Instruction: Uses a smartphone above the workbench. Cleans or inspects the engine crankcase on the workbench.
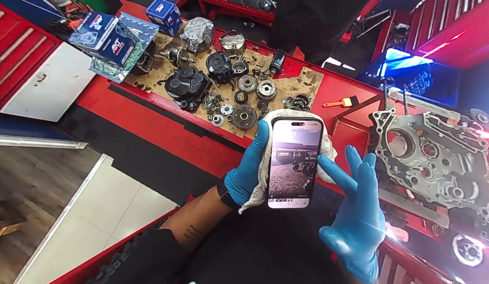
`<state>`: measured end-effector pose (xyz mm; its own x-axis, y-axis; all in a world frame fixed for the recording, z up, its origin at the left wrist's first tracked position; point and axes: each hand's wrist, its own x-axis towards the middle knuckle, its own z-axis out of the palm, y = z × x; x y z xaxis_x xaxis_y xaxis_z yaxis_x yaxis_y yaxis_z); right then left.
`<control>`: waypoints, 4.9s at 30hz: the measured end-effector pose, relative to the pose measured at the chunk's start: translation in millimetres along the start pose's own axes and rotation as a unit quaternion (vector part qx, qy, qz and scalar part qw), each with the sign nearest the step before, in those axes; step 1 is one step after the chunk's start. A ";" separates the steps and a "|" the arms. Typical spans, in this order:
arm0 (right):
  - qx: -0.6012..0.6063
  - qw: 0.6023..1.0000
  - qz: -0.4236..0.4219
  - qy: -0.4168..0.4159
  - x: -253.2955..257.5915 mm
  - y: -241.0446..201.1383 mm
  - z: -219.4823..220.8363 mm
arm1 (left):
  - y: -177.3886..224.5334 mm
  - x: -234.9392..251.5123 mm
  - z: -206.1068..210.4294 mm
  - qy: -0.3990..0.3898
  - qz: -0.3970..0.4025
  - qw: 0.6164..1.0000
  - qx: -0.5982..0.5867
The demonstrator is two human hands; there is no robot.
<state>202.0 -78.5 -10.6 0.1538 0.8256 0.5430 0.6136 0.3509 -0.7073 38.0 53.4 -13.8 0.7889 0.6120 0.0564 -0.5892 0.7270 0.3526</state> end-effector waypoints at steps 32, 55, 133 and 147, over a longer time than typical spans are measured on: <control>-0.002 1.000 -0.005 0.009 -0.1 -1.7 -0.8 | 0.9 -1.6 1.0 -0.002 0.001 1.000 -0.005; 0.000 1.000 -0.006 0.010 -0.7 -3.6 -2.5 | -0.6 -3.7 3.3 0.014 0.009 1.000 0.017; -0.003 1.000 -0.003 0.012 -0.9 -0.7 -2.6 | 0.9 -2.0 1.6 0.017 0.006 1.000 0.018; -0.002 1.000 0.000 0.009 0.5 -1.6 -3.7 | 1.0 -1.8 2.7 0.027 0.005 0.999 0.025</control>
<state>203.9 -80.2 -7.6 0.1671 0.8173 0.5515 0.6161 0.3502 -0.7055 36.5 52.2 -11.0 0.7713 0.6364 0.0102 -0.5868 0.7048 0.3987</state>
